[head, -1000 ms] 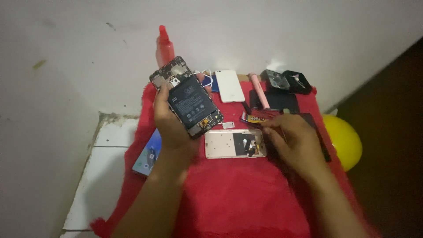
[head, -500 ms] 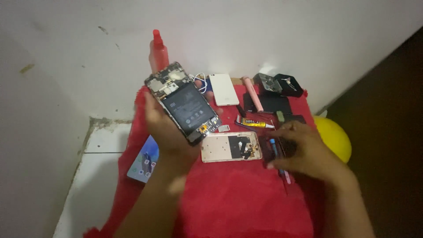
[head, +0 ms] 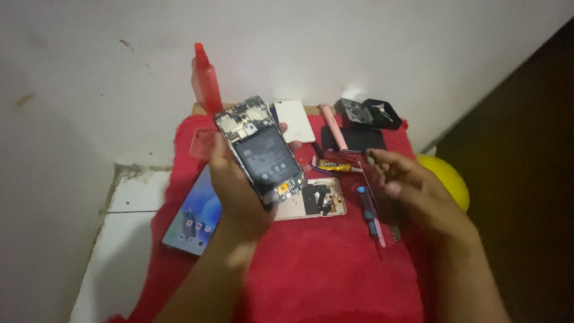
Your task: Using a small tool to pry and manipulate internal components of a disassembled smartphone on a workspace.
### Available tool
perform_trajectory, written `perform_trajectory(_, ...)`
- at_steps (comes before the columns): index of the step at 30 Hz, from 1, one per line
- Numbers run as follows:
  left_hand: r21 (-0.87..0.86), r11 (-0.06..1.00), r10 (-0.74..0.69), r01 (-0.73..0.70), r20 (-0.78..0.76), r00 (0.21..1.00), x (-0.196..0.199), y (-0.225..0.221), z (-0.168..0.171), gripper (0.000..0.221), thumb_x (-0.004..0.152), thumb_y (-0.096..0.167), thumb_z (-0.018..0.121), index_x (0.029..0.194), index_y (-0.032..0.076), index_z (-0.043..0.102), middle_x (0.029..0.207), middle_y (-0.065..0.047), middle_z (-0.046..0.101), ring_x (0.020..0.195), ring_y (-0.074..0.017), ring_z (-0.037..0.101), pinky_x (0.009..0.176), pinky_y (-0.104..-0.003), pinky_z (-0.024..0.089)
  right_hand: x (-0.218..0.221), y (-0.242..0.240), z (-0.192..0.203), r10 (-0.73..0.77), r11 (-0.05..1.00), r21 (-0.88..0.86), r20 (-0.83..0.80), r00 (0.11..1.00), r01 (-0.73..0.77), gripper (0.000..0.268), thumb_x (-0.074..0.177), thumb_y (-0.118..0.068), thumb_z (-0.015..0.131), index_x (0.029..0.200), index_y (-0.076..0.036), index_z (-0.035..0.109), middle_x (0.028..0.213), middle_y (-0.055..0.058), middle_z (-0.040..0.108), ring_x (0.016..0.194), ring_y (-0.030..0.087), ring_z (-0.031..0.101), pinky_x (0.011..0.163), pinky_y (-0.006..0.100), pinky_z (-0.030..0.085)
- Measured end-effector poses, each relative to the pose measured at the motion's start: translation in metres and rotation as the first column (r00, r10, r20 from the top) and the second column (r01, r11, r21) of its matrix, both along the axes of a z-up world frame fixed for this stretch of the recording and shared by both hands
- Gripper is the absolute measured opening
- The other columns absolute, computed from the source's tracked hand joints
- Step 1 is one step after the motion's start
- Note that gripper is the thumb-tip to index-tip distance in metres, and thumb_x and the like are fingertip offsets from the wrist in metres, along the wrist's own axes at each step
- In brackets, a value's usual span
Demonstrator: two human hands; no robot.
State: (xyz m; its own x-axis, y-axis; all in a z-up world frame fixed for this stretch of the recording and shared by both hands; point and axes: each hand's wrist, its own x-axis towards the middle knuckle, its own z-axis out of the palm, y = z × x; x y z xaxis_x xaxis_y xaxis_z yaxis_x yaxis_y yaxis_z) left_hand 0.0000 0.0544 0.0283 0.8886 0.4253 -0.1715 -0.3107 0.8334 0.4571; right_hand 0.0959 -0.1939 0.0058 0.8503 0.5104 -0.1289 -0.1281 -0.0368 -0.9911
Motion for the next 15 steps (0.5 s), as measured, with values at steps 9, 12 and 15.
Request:
perform_trajectory(9,-0.022,0.968,-0.251,0.252,0.022,0.968,-0.004,-0.03,-0.003,0.071,0.105,0.051,0.027,0.113,-0.006,0.067,0.089,-0.031,0.07,0.067,-0.0442,0.065,0.062,-0.055,0.055,0.002,0.012,-0.02,0.0,0.997,0.077,-0.063,0.998,0.005,0.043,0.109,-0.031,0.049,0.087,0.001,0.068,0.076,0.013,0.065,0.065,0.022,0.056,0.062,0.034,0.042)
perform_trajectory(12,0.001,0.987,-0.161,0.163,0.173,0.972,-0.001,-0.031,-0.016,0.057,0.096,0.033,0.031,0.111,-0.009,0.067,0.103,-0.027,0.071,0.078,-0.0397,0.068,0.06,-0.058,0.056,-0.014,0.026,-0.011,-0.128,0.986,0.109,0.01,0.992,0.126,0.043,0.104,-0.033,0.057,0.069,-0.01,0.051,0.059,0.004,0.045,0.047,0.016,0.038,0.045,0.03,0.029)
perform_trajectory(15,0.246,0.969,-0.036,-0.014,0.195,0.98,-0.005,-0.032,-0.02,0.046,0.104,0.024,0.04,0.112,-0.015,0.064,0.109,-0.034,0.071,0.081,-0.0406,0.073,0.058,-0.059,0.064,0.011,0.012,-0.044,-0.26,0.966,0.071,0.198,0.945,0.25,0.011,0.1,-0.019,0.067,0.097,-0.009,0.066,0.066,0.003,0.056,0.057,0.013,0.05,0.056,0.029,0.044)
